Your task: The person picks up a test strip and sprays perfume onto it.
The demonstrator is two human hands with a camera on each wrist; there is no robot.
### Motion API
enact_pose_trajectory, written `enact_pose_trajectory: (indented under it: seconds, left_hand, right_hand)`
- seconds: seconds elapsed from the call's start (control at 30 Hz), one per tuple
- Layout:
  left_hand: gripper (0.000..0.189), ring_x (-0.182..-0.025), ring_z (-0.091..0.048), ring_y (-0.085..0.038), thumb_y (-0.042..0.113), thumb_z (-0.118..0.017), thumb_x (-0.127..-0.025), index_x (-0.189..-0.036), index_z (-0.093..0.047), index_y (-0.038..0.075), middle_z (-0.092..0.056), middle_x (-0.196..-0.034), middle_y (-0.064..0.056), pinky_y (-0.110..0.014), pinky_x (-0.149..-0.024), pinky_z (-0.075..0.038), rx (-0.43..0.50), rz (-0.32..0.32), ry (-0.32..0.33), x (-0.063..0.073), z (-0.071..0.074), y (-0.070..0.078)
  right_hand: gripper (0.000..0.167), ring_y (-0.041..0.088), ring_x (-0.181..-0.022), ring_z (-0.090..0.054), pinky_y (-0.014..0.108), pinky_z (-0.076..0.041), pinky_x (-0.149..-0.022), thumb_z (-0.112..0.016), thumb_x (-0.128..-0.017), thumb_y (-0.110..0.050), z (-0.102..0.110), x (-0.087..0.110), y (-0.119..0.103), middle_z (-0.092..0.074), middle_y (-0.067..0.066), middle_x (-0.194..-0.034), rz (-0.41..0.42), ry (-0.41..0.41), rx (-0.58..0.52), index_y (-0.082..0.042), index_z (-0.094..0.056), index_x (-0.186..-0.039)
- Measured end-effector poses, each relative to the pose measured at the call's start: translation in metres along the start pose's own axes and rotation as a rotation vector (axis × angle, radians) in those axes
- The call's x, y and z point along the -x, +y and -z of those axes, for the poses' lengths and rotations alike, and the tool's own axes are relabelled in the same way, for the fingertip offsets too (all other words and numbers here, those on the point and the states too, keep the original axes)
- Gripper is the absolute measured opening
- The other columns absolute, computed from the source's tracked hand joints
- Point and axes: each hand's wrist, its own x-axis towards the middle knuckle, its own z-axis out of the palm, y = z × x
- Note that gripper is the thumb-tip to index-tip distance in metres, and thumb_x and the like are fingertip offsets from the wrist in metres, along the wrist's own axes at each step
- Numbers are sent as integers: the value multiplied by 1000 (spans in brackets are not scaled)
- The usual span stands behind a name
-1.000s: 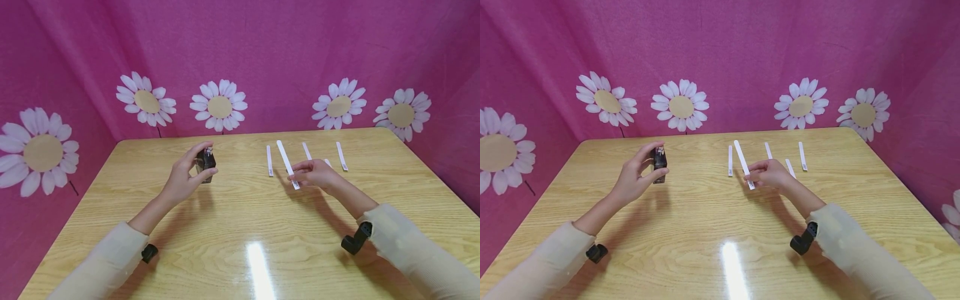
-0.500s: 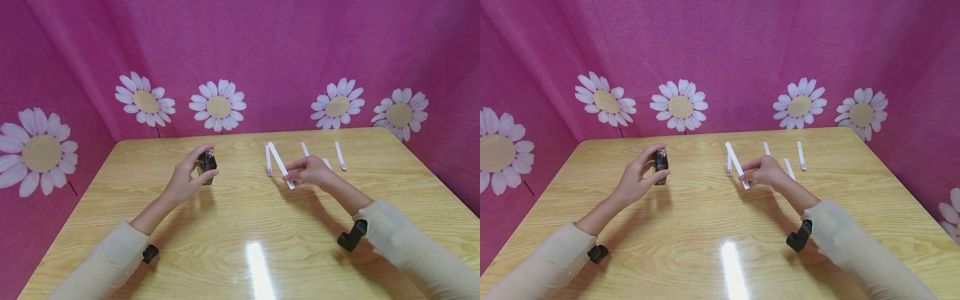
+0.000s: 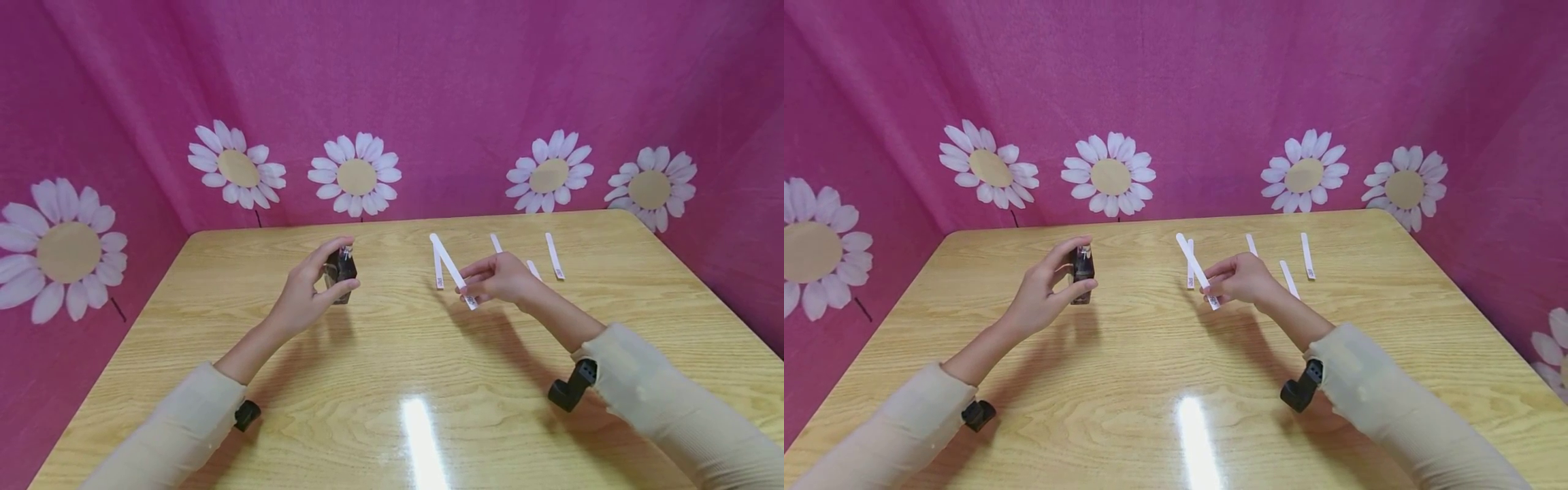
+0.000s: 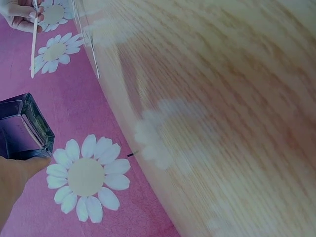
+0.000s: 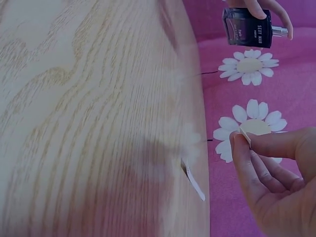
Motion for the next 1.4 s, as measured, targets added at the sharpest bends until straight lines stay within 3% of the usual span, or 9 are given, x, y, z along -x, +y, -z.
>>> enact_pose_trajectory:
  seconds: [0.3,0.53,0.77,1.17,1.4]
  left_hand:
    - [60,-107,-54,-24,20,-70,-88,-142,-43,21,-52,-140,-9,-40,-80,-53,-29,22,-3,-3,-2,1]
    - [61,-105,-55,-25,20,-70,-88,-143,-43,20,-52,-139,-10,-40,-82,-54,-32,46,-5,-5,-3,2]
    - [60,-101,-55,-24,21,-69,-89,-143,-42,21,-54,-136,-10,-38,-79,-54,-35,51,-3,-6,-4,2]
    - [58,-98,-62,-25,13,-76,-81,-134,-51,15,-62,-125,-13,-45,-82,-59,-11,-37,75,-6,-8,2]
    - [56,-99,-63,-26,15,-76,-82,-133,-52,16,-64,-119,-14,-49,-84,-58,5,13,117,-8,-8,3]
  right_hand:
    - [41,4,-65,-68,29,-60,-70,-70,-84,-2,-1,4,-10,-76,8,-82,9,20,88,13,-59,-121]
    - [36,3,-65,-68,33,-60,-73,-71,-84,-4,-6,11,-21,-75,17,-92,64,48,193,9,-64,-116]
    - [34,3,-64,-68,27,-59,-69,-74,-81,-6,-10,17,-28,-75,15,-90,96,84,257,6,-68,-112]
    - [33,2,-66,-66,26,-59,-67,-75,-81,-6,-12,23,-36,-75,16,-90,123,69,248,6,-68,-111]
    - [32,1,-66,-66,25,-58,-66,-75,-80,-5,-14,27,-38,-75,17,-89,148,66,269,5,-69,-109]
